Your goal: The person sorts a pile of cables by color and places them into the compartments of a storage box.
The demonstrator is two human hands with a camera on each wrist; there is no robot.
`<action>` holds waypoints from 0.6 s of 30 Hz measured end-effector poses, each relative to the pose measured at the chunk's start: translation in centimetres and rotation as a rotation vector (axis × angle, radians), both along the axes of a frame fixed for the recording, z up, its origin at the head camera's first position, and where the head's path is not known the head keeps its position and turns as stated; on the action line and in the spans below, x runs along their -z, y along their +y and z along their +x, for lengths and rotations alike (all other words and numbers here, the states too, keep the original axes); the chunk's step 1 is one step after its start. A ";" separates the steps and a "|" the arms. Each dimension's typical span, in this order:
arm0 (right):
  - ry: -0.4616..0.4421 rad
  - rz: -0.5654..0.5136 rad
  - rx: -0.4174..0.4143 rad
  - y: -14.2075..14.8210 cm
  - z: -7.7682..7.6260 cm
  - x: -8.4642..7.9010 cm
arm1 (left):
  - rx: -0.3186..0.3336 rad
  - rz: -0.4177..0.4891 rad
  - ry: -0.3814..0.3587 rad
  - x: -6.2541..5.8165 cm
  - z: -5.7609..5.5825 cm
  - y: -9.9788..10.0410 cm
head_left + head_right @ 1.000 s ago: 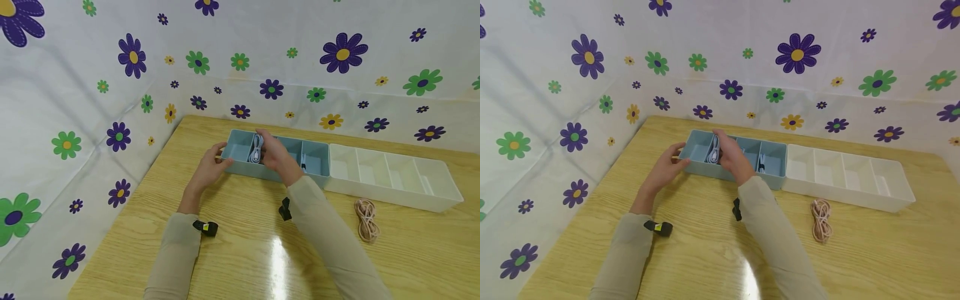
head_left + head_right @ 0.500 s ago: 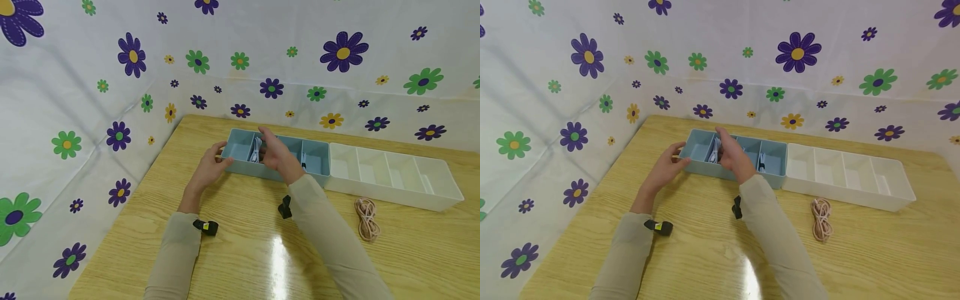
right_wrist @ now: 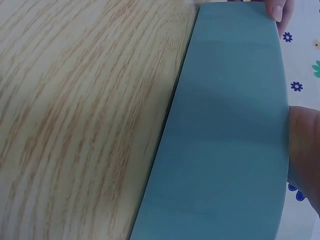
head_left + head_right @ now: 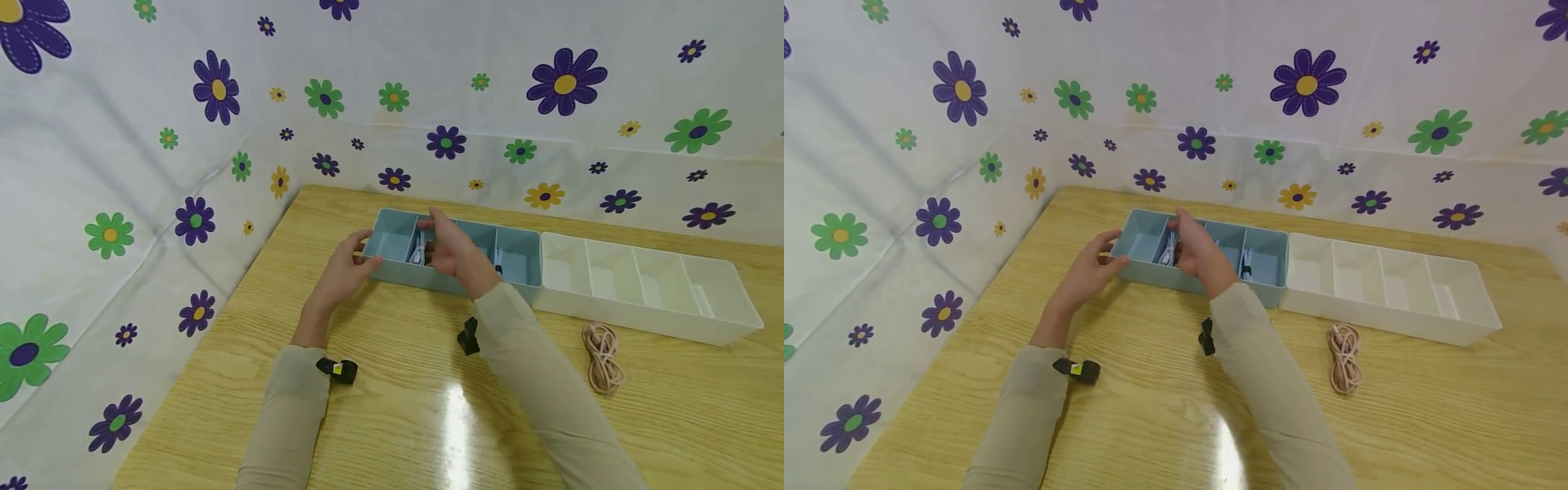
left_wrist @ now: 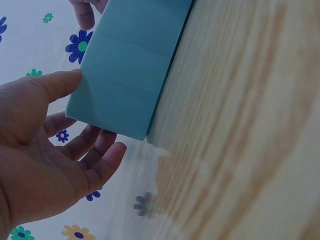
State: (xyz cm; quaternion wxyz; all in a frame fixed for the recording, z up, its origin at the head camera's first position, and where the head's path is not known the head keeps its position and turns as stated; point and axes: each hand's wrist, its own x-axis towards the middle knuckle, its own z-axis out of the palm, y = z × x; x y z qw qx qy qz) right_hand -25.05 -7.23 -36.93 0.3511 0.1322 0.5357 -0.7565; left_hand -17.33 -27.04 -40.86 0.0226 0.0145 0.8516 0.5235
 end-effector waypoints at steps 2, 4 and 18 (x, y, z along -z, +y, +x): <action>-0.012 0.008 0.002 -0.1 -0.1 0.0 | 0.003 0.000 0.003 0.0 0.0 0.0; -0.012 0.027 -0.001 -0.2 -0.1 -0.1 | 0.003 0.003 0.007 0.0 0.0 0.0; -0.029 0.121 0.069 -0.8 -0.1 -1.1 | 0.000 0.006 0.005 0.1 0.1 -0.1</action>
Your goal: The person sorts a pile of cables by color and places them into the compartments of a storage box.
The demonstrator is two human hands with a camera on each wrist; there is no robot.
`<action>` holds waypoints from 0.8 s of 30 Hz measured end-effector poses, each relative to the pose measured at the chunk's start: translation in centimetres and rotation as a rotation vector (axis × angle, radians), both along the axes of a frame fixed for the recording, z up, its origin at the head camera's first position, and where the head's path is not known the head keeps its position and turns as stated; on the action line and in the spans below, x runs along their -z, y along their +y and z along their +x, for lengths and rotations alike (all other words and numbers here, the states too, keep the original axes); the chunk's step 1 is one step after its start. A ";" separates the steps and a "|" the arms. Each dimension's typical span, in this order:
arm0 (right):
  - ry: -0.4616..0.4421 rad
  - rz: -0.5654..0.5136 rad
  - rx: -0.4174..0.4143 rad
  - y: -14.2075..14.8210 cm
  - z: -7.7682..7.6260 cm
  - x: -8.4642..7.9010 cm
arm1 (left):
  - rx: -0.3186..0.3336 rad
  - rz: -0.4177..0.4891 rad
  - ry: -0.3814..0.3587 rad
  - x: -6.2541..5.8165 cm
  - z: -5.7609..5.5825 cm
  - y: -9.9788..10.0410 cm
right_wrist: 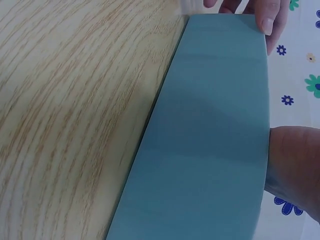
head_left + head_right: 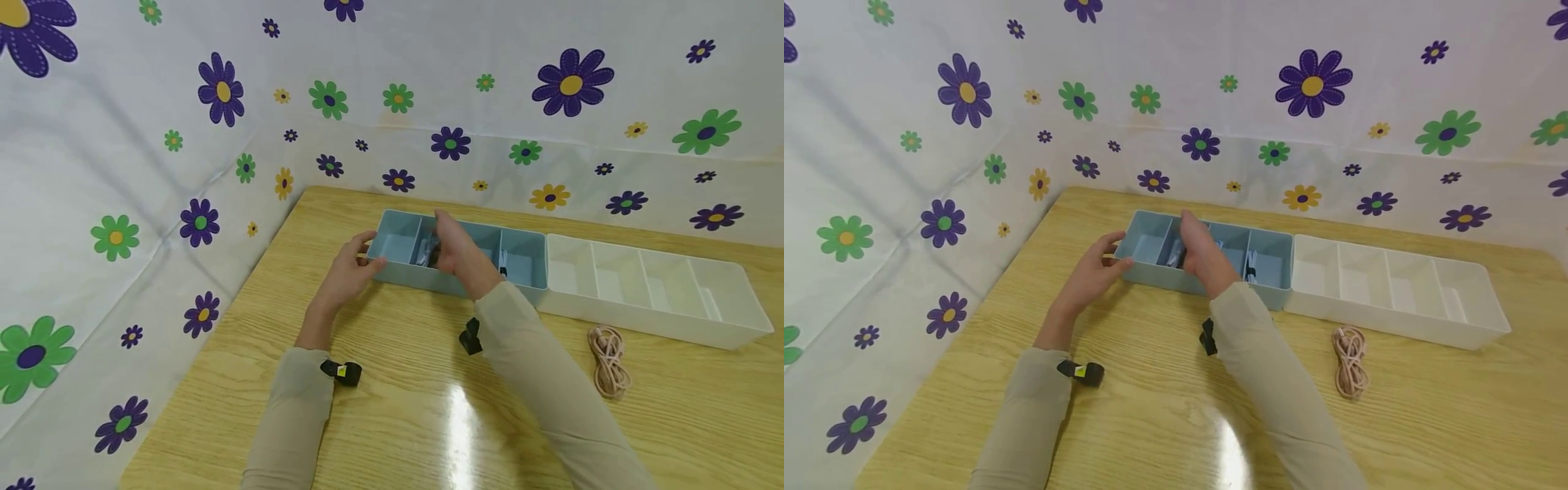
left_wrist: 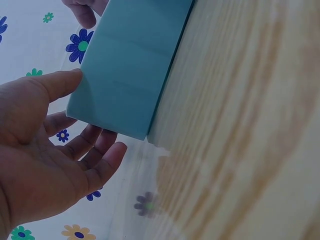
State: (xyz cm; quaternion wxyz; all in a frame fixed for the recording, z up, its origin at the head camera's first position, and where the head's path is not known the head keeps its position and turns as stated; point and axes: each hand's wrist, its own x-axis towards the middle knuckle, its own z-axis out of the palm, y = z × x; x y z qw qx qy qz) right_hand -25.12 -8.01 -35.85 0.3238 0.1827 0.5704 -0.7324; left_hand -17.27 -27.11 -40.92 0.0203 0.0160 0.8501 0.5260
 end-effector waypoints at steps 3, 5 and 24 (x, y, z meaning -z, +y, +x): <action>-0.006 0.004 0.019 0.0 0.0 -0.1 | -0.002 -0.005 0.001 0.1 0.0 0.0; -0.007 0.003 0.030 0.1 0.0 -0.1 | -0.002 -0.008 0.002 0.1 0.0 0.0; 0.053 -0.004 0.059 0.4 1.0 -1.0 | 0.004 -0.018 0.000 0.0 0.0 0.1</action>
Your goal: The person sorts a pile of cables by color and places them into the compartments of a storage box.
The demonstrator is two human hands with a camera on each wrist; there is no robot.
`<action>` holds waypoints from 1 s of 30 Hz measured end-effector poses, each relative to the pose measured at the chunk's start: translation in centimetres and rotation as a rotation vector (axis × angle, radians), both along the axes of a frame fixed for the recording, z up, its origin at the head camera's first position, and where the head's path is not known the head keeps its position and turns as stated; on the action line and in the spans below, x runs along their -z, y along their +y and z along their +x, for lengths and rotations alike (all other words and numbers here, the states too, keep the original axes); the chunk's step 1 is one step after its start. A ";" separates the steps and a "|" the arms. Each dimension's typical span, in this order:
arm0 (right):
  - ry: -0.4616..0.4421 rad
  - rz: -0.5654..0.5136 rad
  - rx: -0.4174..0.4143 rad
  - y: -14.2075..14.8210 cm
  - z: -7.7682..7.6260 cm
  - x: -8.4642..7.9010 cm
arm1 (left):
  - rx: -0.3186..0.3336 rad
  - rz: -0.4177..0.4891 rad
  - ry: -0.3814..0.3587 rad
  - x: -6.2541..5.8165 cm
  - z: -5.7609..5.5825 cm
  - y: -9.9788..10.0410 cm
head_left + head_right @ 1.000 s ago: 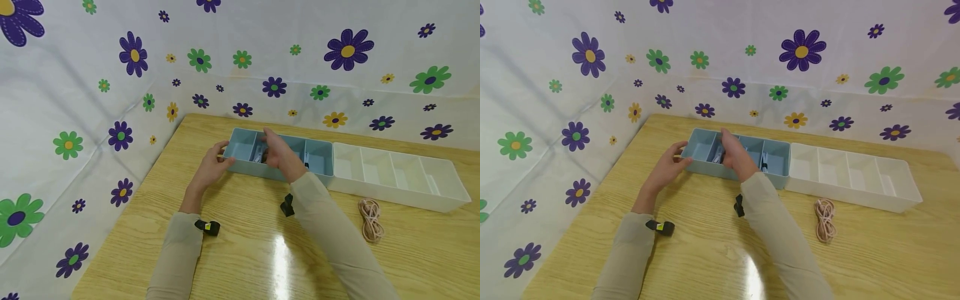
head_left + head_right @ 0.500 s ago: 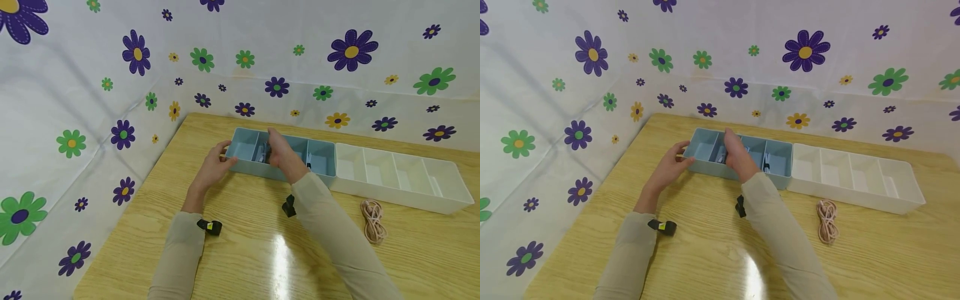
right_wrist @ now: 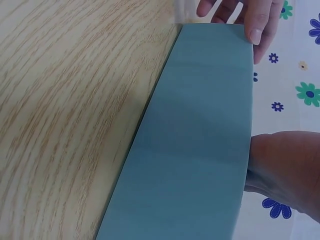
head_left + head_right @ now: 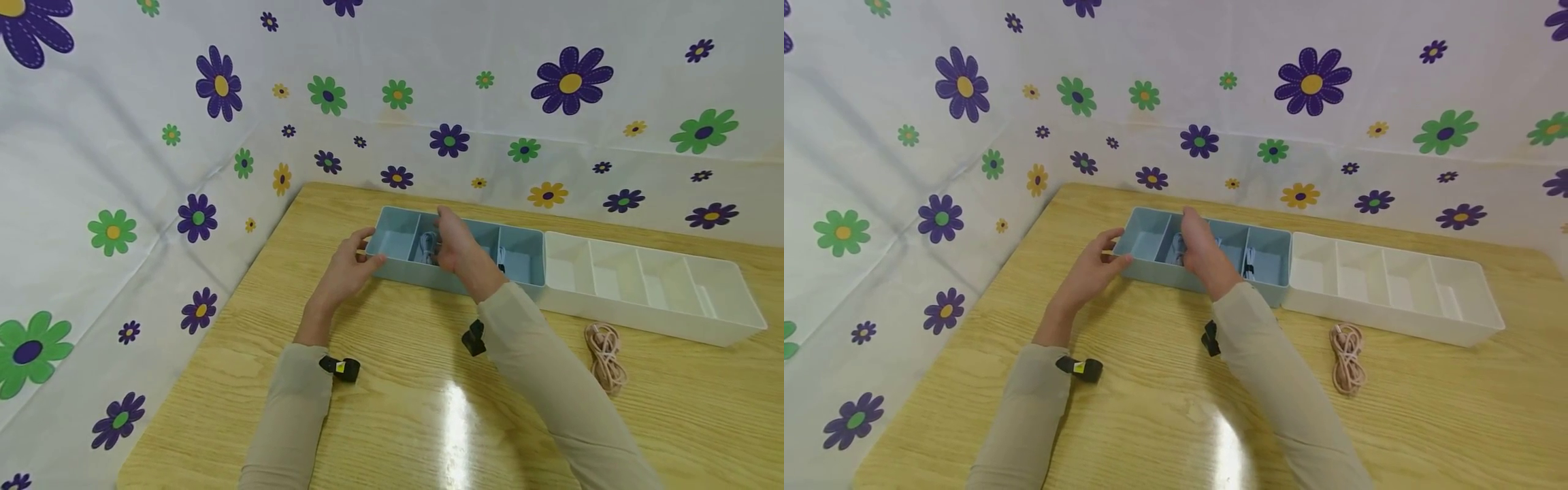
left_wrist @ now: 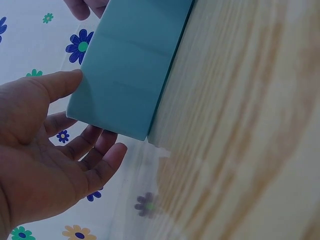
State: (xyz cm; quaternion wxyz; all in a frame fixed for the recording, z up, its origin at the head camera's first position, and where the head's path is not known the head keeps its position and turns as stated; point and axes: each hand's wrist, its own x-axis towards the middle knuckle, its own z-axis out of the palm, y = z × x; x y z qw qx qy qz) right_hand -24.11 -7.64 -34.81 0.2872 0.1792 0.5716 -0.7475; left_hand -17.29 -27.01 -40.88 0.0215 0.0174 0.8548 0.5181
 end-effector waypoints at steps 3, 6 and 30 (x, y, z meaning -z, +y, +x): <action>0.005 -0.008 -0.011 0.1 0.2 -0.1 | 0.001 0.001 0.000 0.1 -0.1 -0.1; 0.009 -0.013 -0.011 0.0 0.4 -0.1 | 0.002 0.001 0.002 0.1 -0.1 -0.1; 0.068 -0.087 -0.072 1.3 1.3 -0.1 | -0.003 0.003 -0.011 -0.1 0.1 0.0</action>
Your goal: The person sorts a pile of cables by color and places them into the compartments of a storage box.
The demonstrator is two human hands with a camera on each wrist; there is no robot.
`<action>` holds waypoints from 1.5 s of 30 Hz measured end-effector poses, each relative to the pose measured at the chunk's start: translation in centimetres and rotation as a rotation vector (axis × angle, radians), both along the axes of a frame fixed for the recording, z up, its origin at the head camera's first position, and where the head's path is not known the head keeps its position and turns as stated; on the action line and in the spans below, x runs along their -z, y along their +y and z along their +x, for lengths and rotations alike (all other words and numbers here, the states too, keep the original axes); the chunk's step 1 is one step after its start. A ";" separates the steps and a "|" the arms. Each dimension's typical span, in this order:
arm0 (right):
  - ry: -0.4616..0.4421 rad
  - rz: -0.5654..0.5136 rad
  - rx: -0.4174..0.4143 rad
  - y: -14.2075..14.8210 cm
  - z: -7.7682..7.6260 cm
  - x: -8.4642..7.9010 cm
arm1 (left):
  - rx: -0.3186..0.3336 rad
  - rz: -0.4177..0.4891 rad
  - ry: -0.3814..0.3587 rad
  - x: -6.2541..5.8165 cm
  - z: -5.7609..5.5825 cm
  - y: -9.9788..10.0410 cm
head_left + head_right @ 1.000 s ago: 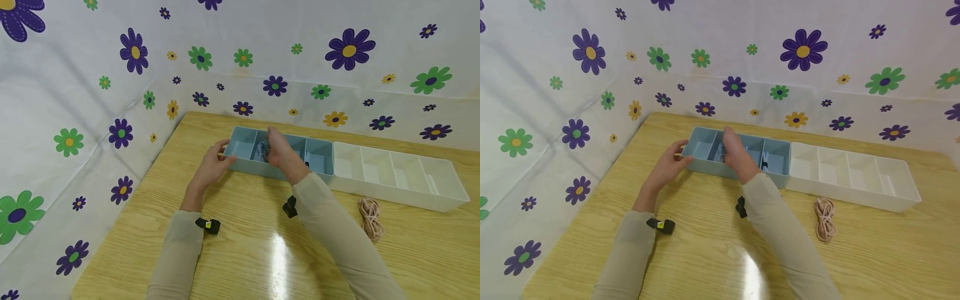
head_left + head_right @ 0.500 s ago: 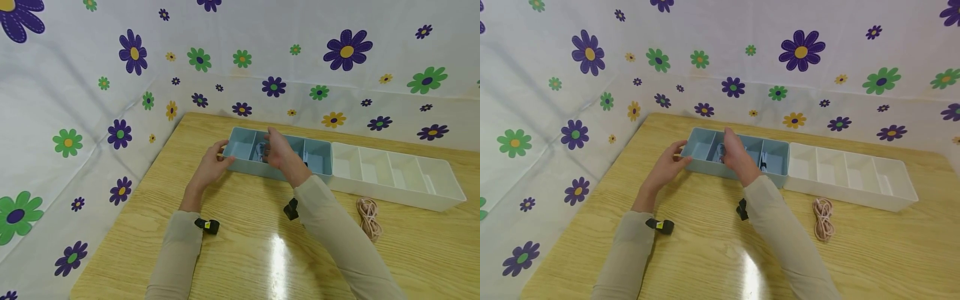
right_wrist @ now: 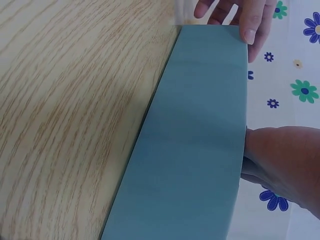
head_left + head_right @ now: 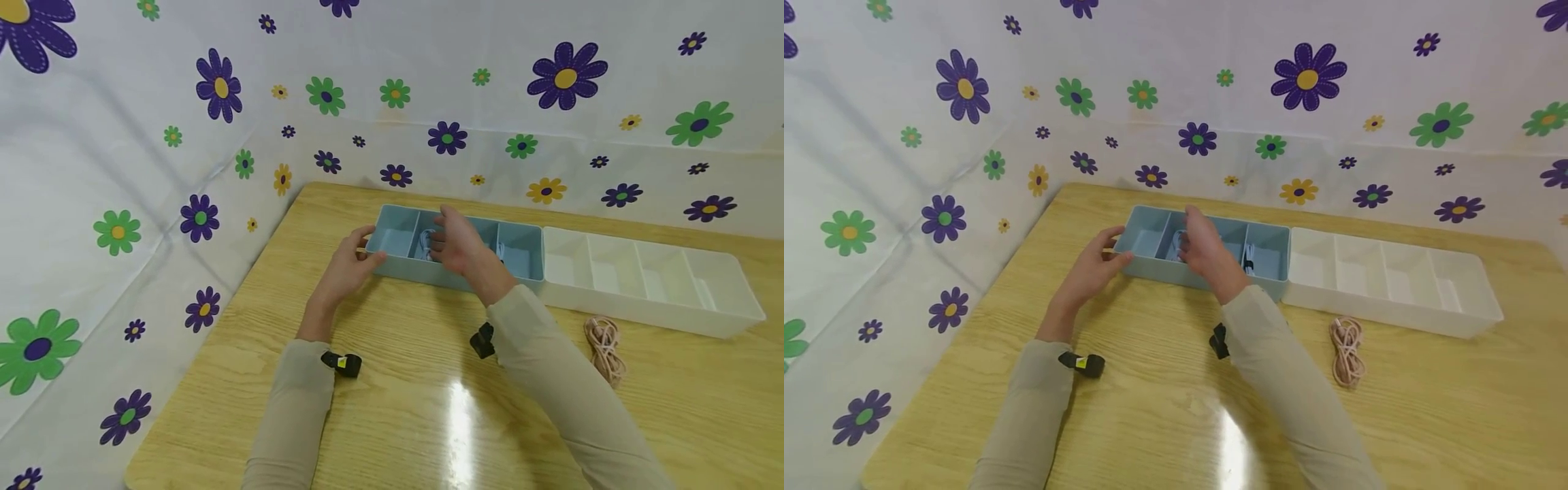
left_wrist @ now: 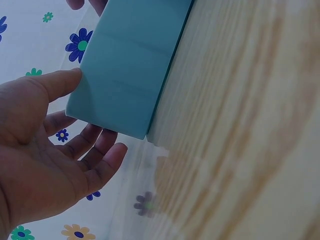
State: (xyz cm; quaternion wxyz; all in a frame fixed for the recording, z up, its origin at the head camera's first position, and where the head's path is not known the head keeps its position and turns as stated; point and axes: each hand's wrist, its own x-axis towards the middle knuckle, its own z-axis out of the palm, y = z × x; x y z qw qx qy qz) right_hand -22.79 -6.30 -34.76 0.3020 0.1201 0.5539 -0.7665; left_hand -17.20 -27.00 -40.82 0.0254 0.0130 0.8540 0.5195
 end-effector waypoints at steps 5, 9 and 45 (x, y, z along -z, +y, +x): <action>0.006 -0.012 -0.023 0.2 0.2 -0.2 | 0.003 0.020 -0.008 0.0 0.1 -0.2; -0.001 -0.012 -0.031 0.3 0.4 -0.6 | 0.009 0.028 0.001 0.2 -0.2 -0.3; 0.059 -0.082 -0.091 4.1 3.1 -2.1 | 0.012 0.041 -0.010 0.1 -0.2 -0.2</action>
